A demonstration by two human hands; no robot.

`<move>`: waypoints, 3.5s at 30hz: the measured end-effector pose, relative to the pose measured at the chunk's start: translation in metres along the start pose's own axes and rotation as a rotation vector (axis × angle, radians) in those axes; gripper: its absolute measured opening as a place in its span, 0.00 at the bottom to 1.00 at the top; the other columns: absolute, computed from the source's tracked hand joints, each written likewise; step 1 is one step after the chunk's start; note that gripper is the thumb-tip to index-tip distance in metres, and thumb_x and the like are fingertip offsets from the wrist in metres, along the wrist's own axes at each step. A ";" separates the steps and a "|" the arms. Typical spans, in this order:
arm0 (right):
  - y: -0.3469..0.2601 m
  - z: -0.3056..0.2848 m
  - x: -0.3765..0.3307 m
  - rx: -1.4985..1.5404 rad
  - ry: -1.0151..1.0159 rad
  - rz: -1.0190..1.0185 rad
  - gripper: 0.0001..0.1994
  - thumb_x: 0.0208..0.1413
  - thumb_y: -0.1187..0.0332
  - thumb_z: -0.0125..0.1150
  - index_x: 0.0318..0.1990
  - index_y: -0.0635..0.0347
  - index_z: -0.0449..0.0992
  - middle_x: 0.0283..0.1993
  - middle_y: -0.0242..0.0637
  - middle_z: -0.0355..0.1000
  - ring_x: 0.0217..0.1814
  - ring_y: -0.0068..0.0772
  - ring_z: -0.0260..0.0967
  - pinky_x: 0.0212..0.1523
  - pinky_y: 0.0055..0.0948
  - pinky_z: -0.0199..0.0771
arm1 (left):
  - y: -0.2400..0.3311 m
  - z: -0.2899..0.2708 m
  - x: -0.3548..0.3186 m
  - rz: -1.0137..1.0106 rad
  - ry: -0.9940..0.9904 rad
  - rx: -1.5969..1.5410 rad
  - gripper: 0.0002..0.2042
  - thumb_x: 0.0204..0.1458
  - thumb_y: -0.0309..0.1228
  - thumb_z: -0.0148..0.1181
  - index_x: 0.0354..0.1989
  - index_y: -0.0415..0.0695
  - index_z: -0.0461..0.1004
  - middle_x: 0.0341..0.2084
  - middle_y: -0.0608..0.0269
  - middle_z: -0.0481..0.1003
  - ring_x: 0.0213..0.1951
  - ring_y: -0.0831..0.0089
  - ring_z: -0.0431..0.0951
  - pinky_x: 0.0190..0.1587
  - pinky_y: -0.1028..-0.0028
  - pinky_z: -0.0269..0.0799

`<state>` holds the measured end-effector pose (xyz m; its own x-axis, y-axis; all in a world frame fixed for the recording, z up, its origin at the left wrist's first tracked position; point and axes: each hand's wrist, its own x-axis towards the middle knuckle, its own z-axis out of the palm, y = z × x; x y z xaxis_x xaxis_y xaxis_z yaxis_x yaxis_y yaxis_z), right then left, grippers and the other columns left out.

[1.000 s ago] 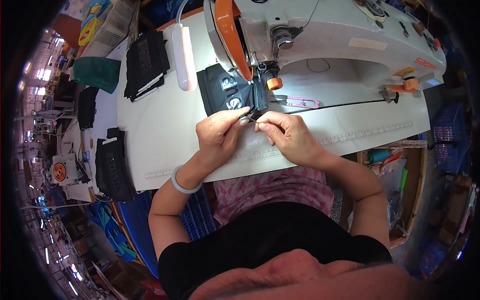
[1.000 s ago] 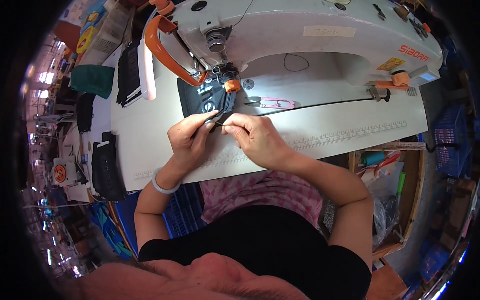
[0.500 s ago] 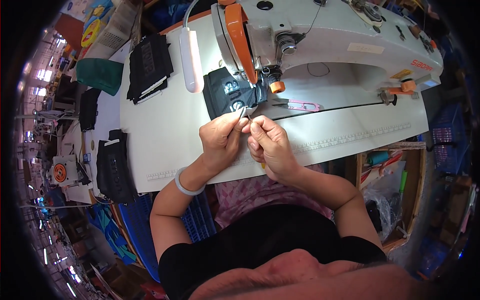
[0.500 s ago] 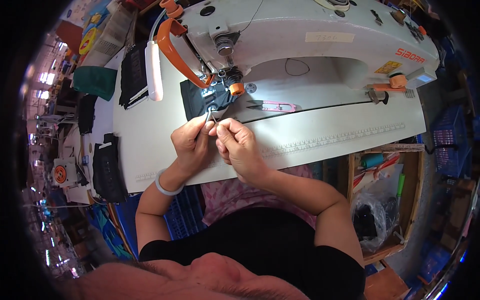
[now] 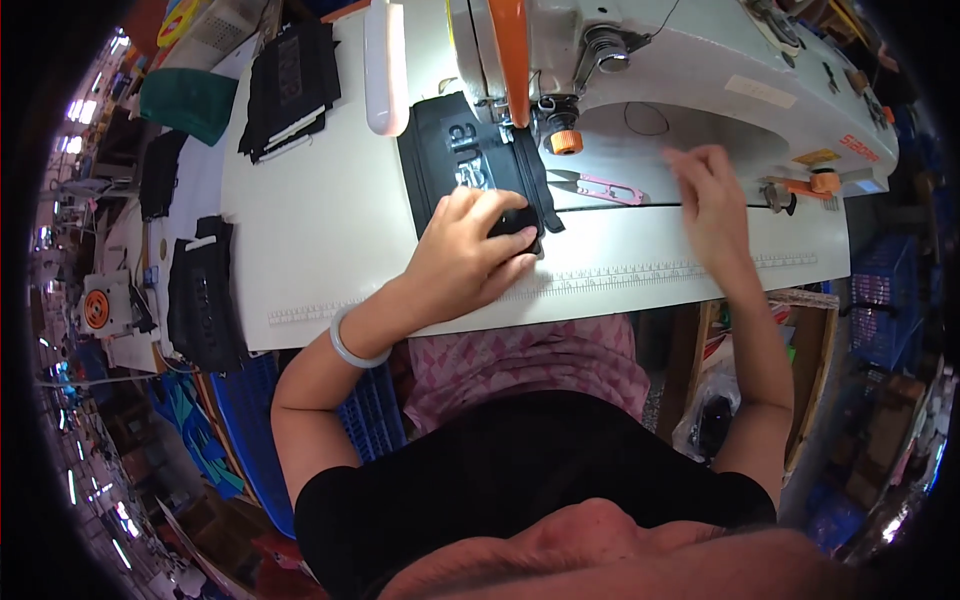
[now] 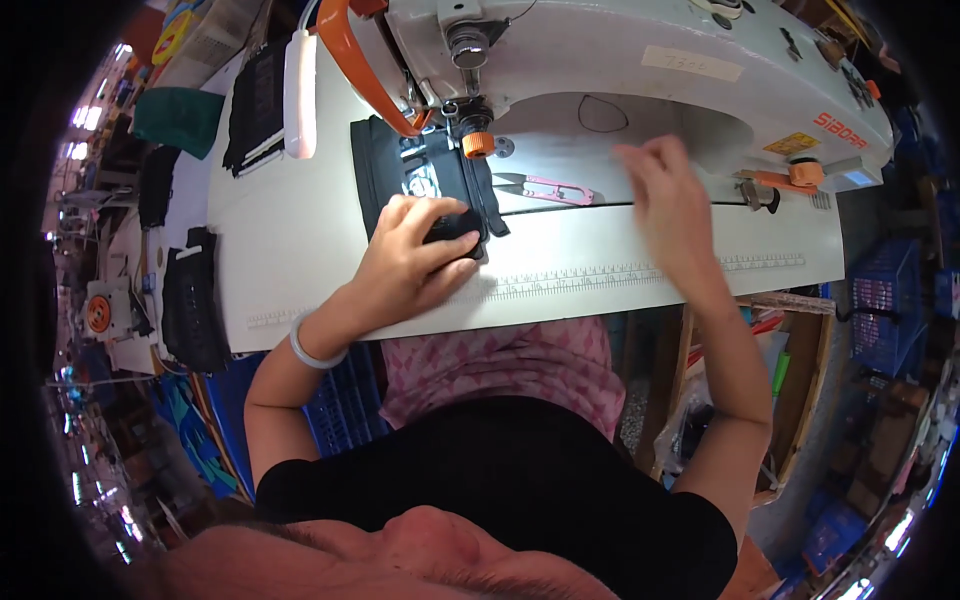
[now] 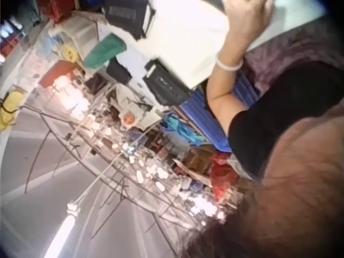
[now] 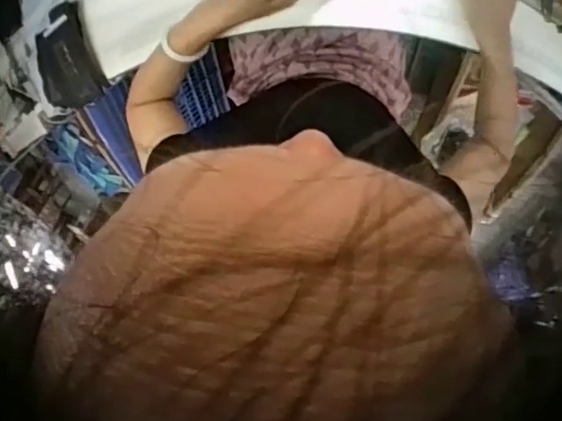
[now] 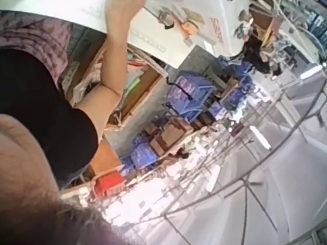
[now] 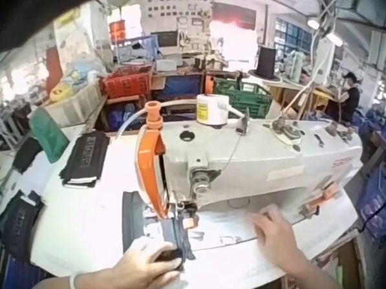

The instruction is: The person sews fabric pouch components using a sewing machine, trims threads with thread snips, and folds and aligns fabric pieces by hand.

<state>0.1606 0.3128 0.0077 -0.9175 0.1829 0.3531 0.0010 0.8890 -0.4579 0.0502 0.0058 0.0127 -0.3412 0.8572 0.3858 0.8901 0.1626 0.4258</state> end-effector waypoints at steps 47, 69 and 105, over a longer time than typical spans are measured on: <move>-0.035 0.075 0.062 0.105 -0.131 -0.568 0.10 0.47 0.72 0.72 0.38 0.58 0.80 0.25 0.36 0.73 0.31 0.43 0.74 0.33 0.38 0.74 | -0.096 -0.009 0.037 -0.043 -0.012 -0.052 0.08 0.54 0.26 0.65 0.41 0.42 0.82 0.41 0.60 0.78 0.49 0.62 0.79 0.67 0.53 0.64; -0.048 0.071 0.061 -0.007 -0.290 -0.508 0.27 0.49 0.79 0.61 0.58 0.46 0.79 0.43 0.43 0.78 0.38 0.44 0.77 0.39 0.41 0.78 | -0.062 -0.006 0.019 -0.003 0.033 0.069 0.15 0.55 0.27 0.64 0.51 0.40 0.78 0.46 0.58 0.74 0.52 0.59 0.75 0.61 0.50 0.68; -0.045 0.067 0.060 0.023 -0.270 -0.596 0.28 0.40 0.79 0.64 0.55 0.52 0.80 0.36 0.35 0.73 0.37 0.37 0.75 0.37 0.39 0.77 | -0.052 -0.007 0.011 0.072 -0.044 0.210 0.15 0.52 0.28 0.58 0.48 0.41 0.81 0.47 0.58 0.81 0.56 0.61 0.78 0.60 0.63 0.74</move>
<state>0.0792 0.2560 -0.0054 -0.8260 -0.4528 0.3357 -0.5441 0.7960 -0.2651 -0.0018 0.0034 0.0003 -0.2646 0.8901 0.3711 0.9568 0.1941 0.2166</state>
